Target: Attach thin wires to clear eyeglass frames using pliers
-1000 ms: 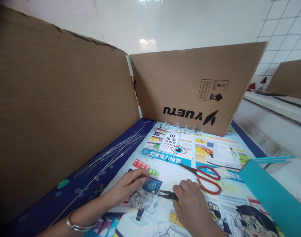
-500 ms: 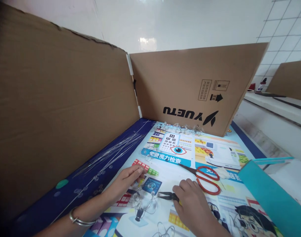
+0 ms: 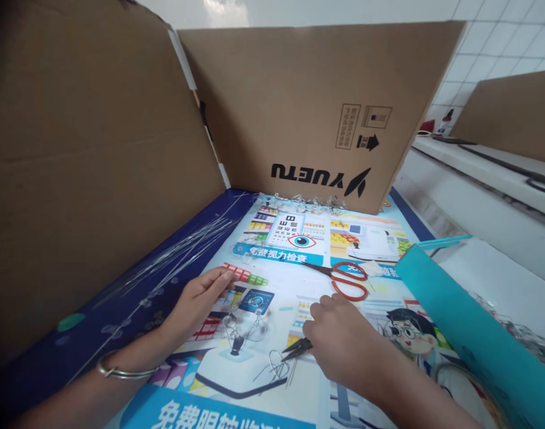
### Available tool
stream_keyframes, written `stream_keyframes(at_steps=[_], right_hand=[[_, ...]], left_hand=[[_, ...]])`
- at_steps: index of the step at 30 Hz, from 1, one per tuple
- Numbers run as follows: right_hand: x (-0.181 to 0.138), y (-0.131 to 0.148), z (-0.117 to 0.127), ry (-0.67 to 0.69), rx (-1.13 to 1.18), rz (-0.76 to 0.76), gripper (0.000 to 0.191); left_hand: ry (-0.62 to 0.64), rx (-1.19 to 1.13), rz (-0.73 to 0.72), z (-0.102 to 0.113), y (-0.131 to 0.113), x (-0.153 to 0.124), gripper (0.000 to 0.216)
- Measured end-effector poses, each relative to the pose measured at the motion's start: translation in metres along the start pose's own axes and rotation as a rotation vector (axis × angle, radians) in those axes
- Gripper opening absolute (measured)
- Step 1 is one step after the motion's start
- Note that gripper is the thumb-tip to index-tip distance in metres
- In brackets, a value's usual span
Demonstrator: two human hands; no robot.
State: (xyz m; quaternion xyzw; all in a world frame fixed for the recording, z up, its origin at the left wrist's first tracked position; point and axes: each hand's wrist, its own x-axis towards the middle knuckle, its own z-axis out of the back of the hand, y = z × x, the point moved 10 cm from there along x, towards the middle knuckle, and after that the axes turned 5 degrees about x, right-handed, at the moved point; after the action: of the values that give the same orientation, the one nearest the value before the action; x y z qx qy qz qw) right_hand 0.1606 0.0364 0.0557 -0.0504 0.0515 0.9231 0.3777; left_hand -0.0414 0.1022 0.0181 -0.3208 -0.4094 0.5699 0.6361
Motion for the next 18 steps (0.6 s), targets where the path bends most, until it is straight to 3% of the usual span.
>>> stream_keyframes(at_steps=[7, 11, 18], right_hand=[[0.001, 0.014, -0.011, -0.012, -0.131, -0.037, 0.013], [-0.002, 0.024, -0.015, 0.023, -0.237, -0.155, 0.014], [-0.004, 0.027, -0.025, 0.146, -0.296, -0.281, 0.014]], left_hand=[[-0.034, 0.039, -0.015, 0.004, -0.001, -0.002, 0.032], [-0.057, 0.066, -0.03, 0.007, -0.003, -0.004, 0.029], [-0.046, 0.148, -0.201, 0.005, -0.029, -0.011, 0.024]])
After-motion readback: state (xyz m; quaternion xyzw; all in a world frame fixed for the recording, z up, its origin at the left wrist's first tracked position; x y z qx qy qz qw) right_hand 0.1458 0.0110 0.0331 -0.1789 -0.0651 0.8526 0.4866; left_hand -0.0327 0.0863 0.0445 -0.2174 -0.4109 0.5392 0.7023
